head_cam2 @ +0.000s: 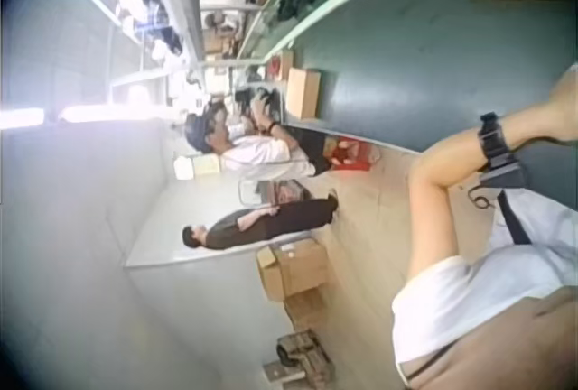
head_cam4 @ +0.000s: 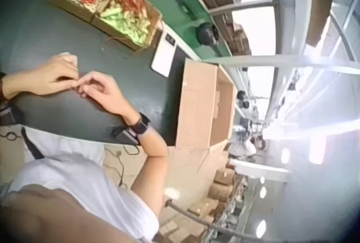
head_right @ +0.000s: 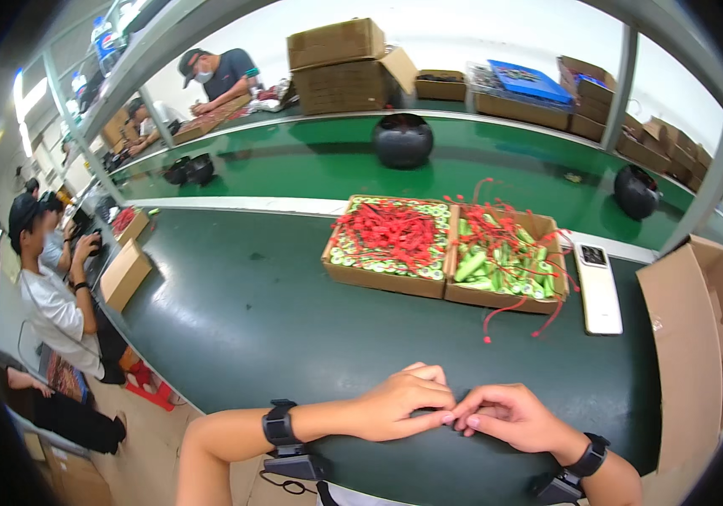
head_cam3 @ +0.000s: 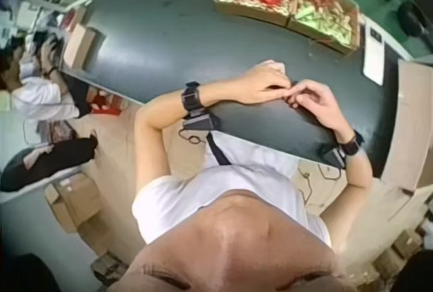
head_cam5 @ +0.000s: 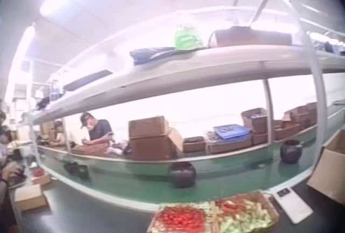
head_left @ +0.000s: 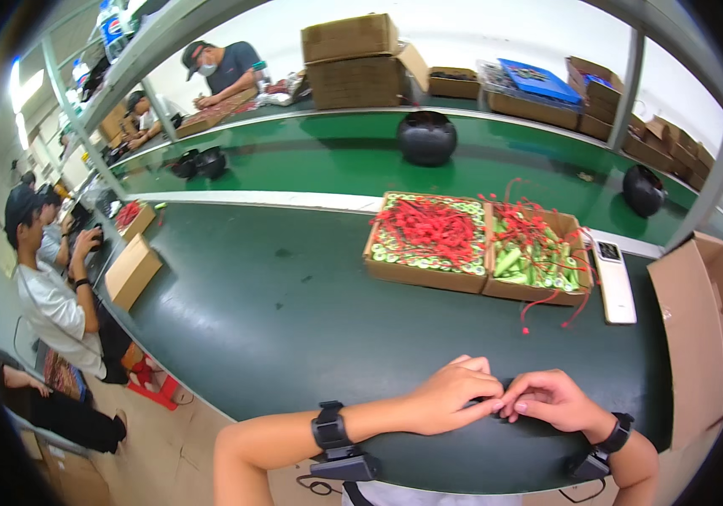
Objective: Assembling the internal components and outer casing of a small electronic device, possibly a wireless speaker or similar gadget.
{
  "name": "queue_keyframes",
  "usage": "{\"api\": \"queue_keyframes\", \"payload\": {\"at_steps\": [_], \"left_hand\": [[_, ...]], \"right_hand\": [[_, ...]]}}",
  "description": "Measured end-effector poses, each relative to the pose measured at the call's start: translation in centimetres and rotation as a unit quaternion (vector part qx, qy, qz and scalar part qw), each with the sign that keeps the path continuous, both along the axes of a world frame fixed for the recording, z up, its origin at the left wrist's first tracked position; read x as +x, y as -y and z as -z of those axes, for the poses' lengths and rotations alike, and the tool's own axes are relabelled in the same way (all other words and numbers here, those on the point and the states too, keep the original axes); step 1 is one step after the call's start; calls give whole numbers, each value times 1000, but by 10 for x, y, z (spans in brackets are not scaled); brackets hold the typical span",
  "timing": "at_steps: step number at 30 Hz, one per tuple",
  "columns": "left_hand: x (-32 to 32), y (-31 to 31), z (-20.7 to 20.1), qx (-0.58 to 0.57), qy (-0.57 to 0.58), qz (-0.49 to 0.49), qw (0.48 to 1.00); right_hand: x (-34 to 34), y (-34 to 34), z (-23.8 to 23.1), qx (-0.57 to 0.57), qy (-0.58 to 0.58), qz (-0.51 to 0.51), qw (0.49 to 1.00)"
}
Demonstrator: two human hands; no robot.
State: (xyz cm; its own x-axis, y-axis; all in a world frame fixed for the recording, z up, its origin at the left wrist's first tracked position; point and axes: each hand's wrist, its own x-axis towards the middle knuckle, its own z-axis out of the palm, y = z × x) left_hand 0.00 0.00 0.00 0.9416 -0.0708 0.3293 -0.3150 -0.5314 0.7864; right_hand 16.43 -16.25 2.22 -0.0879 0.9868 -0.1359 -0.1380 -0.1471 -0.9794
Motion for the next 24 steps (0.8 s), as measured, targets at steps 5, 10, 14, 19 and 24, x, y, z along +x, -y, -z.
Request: {"api": "queue_keyframes", "payload": {"at_steps": [5,10,14,19,24], "left_hand": [[6,1,1,4,-7,-6,1000],[8,-1,-5,-67,11,-29,997],[7,-2,-2,-181,1,-52,982],[5,-5,-4,-200,-48,-25,978],[6,-2,-4,-196,-19,-42,980]], "right_hand": [[3,3,-2,4,-1,2,1000],[0,3,-2,17,-14,18,1000],[4,2,2,38,-52,9,998],[3,-1,-7,61,41,-50,996],[3,0,-5,63,58,-50,995]]}}
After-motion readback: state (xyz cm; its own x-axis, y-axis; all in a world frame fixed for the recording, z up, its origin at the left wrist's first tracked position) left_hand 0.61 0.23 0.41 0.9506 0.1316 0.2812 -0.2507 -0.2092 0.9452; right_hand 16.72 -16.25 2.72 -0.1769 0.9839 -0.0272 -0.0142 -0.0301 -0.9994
